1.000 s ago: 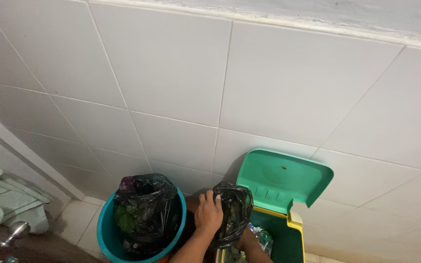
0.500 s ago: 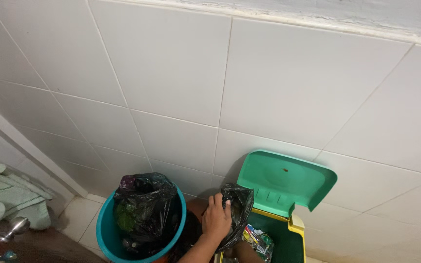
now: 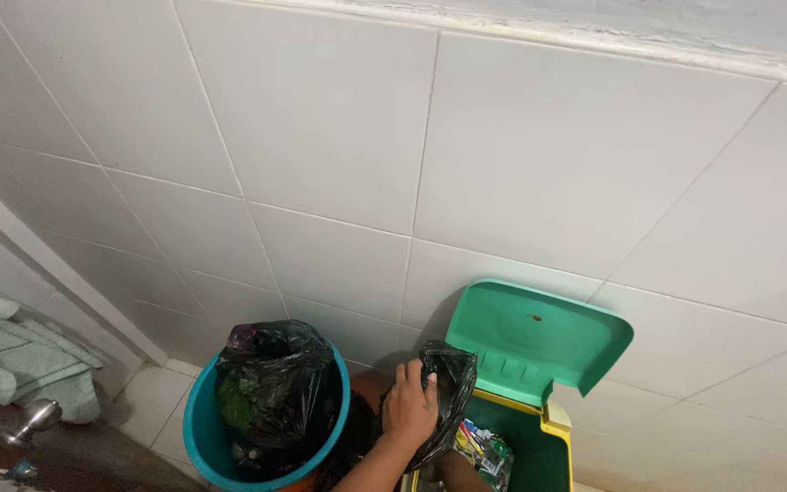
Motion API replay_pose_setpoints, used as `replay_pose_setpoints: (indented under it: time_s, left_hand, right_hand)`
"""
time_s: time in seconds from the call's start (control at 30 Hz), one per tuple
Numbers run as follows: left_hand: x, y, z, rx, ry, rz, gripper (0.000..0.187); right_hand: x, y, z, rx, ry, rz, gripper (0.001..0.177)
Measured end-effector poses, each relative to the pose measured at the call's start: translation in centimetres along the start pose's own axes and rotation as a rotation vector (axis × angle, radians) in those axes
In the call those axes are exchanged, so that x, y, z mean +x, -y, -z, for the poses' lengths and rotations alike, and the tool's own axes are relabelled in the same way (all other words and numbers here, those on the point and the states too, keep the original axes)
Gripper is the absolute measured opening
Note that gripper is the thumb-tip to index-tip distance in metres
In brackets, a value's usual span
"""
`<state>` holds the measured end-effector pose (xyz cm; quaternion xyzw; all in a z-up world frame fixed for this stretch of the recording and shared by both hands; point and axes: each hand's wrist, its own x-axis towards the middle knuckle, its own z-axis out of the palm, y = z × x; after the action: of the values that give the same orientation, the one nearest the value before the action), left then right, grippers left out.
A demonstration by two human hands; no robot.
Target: The person sorts through a black plastic bag filled with waste, picking out items and placing them into a green and yellow trash bin. The person handles various small waste items by hand, transferring them from the bag to the bin.
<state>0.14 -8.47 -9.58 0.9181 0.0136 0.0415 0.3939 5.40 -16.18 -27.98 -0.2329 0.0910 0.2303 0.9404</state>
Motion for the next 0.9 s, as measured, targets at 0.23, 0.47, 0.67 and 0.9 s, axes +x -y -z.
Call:
replay_pose_setpoints:
  time_s: [0.23,0.47,0.67,0.9]
  left_hand:
    - [0.3,0.6,0.0,-0.019,0.045,0.055,0.035]
    - [0.3,1.0,-0.1,-0.018,0.047,0.074,0.034]
    - [0.7,1.2,-0.5,-0.031,-0.044,0.023,0.034]
    - [0.9,1.1,-0.4,-0.036,-0.018,0.043,0.034]
  right_hand:
    - [0.6,-0.3,0.0,-0.028,0.001,-0.022,0.043]
    - [0.0,-0.3,0.7,-0.042,-0.007,-0.04,0.042]
    - [0.2,0.1,0.6,-0.085,0.002,-0.04,0.041]
    - [-2.3,1.8,2.3,-0.541,0.01,-0.031,0.041]
